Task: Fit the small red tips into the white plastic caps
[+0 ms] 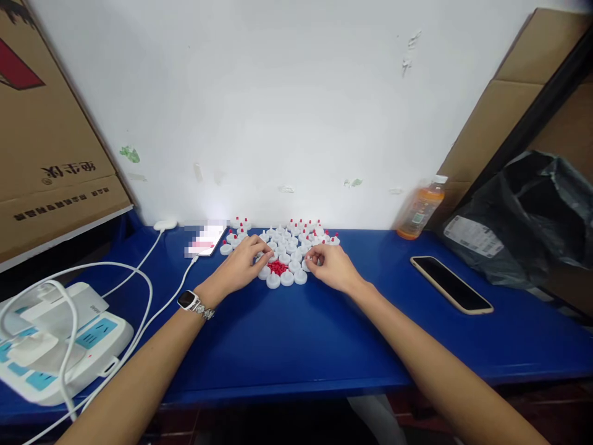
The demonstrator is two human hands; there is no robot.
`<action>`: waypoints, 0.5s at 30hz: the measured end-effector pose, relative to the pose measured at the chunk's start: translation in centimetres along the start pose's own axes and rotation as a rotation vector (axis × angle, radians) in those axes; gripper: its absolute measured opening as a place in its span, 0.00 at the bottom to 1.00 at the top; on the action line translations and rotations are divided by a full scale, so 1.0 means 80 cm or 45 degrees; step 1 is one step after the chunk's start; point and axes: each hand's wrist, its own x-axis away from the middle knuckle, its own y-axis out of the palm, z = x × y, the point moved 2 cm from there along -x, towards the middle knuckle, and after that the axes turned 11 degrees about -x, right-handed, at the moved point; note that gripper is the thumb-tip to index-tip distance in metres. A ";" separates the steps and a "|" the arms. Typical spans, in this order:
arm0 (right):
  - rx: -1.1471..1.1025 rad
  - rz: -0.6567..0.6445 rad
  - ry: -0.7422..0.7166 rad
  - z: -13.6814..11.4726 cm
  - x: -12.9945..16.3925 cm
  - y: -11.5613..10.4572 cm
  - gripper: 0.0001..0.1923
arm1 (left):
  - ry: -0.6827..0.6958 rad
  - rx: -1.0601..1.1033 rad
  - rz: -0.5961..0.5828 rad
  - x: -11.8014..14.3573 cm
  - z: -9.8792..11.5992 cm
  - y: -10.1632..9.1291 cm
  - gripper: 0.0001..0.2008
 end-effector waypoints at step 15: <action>0.047 -0.081 0.000 0.001 -0.004 0.001 0.08 | -0.167 0.051 -0.063 0.010 -0.007 -0.007 0.17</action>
